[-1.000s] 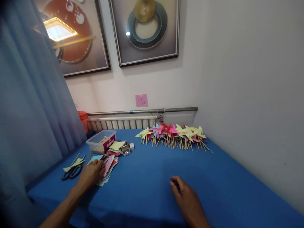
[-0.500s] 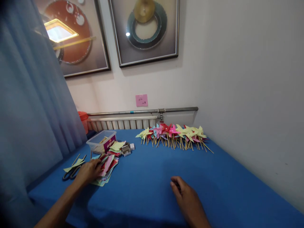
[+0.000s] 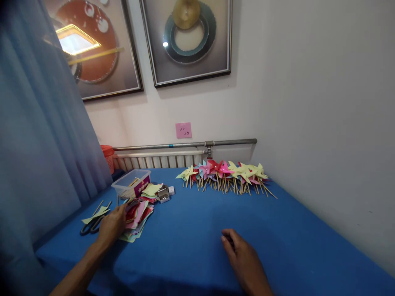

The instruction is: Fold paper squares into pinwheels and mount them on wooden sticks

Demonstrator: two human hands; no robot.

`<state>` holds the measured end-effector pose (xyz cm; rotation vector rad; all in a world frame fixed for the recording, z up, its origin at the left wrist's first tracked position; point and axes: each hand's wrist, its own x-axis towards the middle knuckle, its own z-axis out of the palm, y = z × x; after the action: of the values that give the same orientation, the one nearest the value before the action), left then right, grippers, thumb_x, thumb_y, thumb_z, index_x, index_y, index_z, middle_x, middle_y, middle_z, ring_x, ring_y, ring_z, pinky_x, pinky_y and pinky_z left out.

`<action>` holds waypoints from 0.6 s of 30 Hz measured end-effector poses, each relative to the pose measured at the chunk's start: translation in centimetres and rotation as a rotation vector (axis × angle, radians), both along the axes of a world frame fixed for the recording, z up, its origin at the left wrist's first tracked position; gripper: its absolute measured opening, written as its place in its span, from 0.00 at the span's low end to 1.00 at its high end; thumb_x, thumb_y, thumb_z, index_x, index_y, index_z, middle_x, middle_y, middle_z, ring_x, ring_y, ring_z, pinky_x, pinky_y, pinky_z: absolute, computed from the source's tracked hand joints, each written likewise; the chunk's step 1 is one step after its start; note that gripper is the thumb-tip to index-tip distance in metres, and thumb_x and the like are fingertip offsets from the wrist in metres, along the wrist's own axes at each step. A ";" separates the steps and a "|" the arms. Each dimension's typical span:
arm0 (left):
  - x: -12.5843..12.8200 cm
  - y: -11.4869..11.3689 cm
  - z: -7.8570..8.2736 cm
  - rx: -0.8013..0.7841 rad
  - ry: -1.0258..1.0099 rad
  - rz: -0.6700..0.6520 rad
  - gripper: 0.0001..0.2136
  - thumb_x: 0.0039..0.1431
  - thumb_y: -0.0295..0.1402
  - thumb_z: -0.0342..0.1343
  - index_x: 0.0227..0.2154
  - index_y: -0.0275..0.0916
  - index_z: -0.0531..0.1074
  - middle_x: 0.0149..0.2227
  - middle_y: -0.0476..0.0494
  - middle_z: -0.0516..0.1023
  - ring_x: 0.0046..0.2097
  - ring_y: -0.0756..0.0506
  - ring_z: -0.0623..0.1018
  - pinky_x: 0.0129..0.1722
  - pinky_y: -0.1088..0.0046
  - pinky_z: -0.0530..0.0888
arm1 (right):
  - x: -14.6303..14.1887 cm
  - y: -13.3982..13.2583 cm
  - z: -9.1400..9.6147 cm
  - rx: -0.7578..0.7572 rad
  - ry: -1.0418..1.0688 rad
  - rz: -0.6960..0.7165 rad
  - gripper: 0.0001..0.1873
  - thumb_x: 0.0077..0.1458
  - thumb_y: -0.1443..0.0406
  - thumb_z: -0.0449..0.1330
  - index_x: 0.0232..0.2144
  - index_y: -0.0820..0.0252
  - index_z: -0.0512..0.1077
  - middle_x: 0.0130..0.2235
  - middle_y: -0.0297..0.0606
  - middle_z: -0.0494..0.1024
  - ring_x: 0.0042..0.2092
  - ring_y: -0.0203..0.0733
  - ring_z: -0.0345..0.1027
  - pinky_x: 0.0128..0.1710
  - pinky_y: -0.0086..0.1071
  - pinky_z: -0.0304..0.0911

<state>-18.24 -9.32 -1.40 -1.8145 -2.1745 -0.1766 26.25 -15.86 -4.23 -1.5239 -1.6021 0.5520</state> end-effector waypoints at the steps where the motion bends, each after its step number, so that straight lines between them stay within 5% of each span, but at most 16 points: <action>1: -0.1 0.0 -0.1 0.006 0.001 -0.004 0.21 0.70 0.25 0.41 0.62 0.37 0.67 0.51 0.30 0.80 0.44 0.35 0.83 0.42 0.60 0.76 | 0.0 0.0 0.0 -0.001 -0.002 0.004 0.20 0.59 0.49 0.53 0.39 0.53 0.78 0.42 0.45 0.87 0.46 0.54 0.82 0.47 0.41 0.75; 8: -0.4 -0.1 -0.2 -0.013 0.004 -0.064 0.26 0.70 0.28 0.46 0.70 0.45 0.60 0.50 0.35 0.80 0.44 0.37 0.83 0.40 0.65 0.75 | 0.1 0.0 -0.2 0.007 -0.012 0.010 0.20 0.60 0.49 0.52 0.41 0.52 0.77 0.42 0.45 0.87 0.45 0.54 0.82 0.46 0.41 0.74; 13: -1.3 -0.2 1.3 -0.022 0.013 -0.047 0.27 0.64 0.35 0.58 0.66 0.43 0.67 0.51 0.34 0.79 0.46 0.35 0.83 0.43 0.65 0.75 | 0.1 0.0 -0.3 0.001 -0.006 0.013 0.19 0.60 0.50 0.53 0.41 0.52 0.77 0.44 0.45 0.87 0.46 0.54 0.82 0.47 0.41 0.75; 18: -2.2 0.0 2.7 -0.018 0.007 0.008 0.18 0.71 0.31 0.43 0.50 0.40 0.79 0.48 0.35 0.81 0.44 0.38 0.83 0.42 0.66 0.74 | 0.1 0.0 -0.2 -0.013 -0.014 0.008 0.21 0.60 0.49 0.52 0.41 0.53 0.77 0.44 0.46 0.87 0.47 0.55 0.82 0.47 0.41 0.74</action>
<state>-20.42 -9.30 1.29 -1.8127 -2.1853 -0.1495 26.31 -15.81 -4.39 -1.5350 -1.6190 0.5583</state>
